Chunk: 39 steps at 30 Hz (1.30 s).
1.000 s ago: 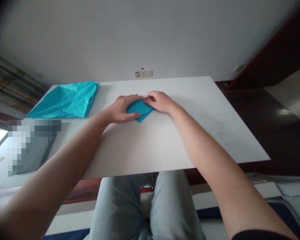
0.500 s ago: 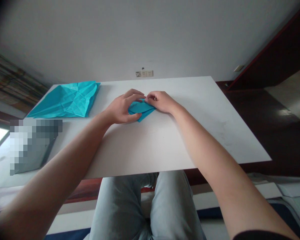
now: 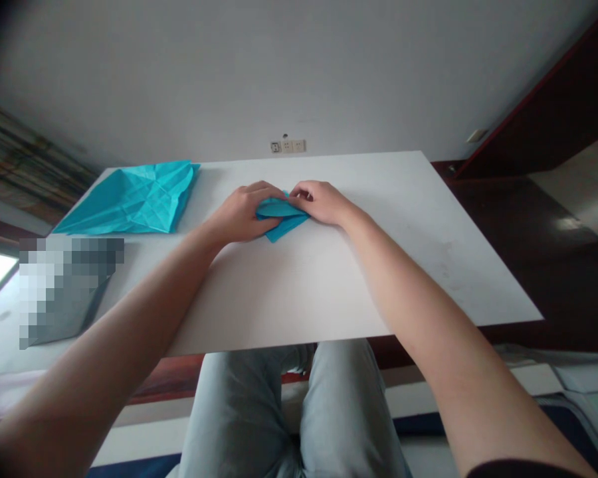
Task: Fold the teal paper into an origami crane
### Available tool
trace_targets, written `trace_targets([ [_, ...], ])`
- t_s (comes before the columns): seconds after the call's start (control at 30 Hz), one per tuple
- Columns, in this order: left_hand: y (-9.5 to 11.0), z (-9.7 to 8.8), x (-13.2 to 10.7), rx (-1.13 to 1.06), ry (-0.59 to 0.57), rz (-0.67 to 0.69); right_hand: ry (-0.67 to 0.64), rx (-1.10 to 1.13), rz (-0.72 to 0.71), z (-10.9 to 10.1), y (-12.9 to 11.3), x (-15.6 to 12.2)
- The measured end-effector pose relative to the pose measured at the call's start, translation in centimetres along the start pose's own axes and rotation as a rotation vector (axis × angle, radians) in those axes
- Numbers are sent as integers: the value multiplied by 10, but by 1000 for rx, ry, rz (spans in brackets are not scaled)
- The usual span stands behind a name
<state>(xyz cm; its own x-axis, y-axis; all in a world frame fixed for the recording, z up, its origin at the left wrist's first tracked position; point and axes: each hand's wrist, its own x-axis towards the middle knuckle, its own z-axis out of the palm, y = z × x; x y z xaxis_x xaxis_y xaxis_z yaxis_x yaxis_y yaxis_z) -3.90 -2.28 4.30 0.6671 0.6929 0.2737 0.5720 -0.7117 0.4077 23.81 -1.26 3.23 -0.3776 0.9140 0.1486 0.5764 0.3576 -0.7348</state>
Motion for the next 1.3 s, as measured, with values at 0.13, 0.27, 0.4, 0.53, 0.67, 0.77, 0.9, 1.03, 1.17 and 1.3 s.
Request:
trace_targets([
  [0.13,3,2,-2,26,-44,-12,4,31,-7,3,5,1],
  [0.27,7,3,-3,26,-68,-20,6,57,-26,6,10,3],
  [0.4,7,2,1,8,-11,-4,-2,61,-18,4,10,1],
  [0.53,7,-1,5,-43,67,57,-11,39,-18,0,7,0],
  [0.67,8,-2,4,-28,137,17,-1,-2,-27,-2,3,0],
  [0.77,8,-1,4,-19,167,-43,6,31,2,-2,-1,-2],
  [0.9,6,-1,4,-15,230,-95,-51,100,16,-5,-8,-6],
  [1.03,4,-2,5,-14,309,-163,-106,37,-27,-8,-9,-5],
  [1.17,1,-2,6,-24,372,-236,-110,16,-36,-9,-5,-3],
  [1.3,-3,-2,5,-66,411,-262,-147,14,-59,-10,-3,-3],
])
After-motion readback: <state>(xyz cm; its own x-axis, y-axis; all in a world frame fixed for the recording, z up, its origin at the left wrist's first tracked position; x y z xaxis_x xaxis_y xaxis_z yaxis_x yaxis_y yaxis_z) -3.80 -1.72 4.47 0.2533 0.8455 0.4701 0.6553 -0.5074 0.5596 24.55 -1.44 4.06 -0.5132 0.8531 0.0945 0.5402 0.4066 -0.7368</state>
